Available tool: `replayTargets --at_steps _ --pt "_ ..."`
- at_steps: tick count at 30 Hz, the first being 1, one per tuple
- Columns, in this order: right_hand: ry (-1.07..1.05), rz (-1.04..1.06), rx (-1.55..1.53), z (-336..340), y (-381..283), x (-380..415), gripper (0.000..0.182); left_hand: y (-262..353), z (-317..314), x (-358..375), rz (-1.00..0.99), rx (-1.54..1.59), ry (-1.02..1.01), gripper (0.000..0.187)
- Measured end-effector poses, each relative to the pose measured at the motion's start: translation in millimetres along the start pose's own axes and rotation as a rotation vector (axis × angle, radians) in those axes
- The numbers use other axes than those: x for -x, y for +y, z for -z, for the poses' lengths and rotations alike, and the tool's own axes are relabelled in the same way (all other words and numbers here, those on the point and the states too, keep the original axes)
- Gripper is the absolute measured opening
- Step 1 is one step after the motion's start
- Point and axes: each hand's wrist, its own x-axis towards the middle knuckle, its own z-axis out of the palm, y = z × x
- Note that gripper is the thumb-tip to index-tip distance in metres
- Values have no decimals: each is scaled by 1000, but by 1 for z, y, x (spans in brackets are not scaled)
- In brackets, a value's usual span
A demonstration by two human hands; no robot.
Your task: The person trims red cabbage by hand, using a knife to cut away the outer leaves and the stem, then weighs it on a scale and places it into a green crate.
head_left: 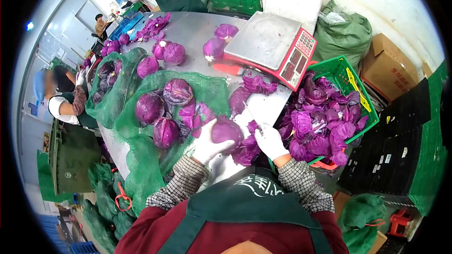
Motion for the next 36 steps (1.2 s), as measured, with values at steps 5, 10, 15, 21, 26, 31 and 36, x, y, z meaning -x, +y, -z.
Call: replayTargets --at_steps 5,10,15,21,26,31,36 --pt "105 -135 195 57 46 6 29 -37 24 8 122 577 81 78" --pt "150 8 5 109 -28 -8 42 15 5 14 -291 45 45 98" --pt "-90 183 -180 47 -54 -9 52 36 -25 11 -538 -346 19 99" --pt "-233 -50 18 49 -61 -5 33 34 -28 18 -561 -394 25 103" --pt "-90 16 -157 53 -67 -7 42 38 -35 20 -635 -459 12 103" --pt "-118 56 -80 49 -53 -11 36 43 -37 19 -598 -445 -21 108" --pt "38 79 57 49 -42 -5 22 40 -34 18 -608 -437 -51 113"
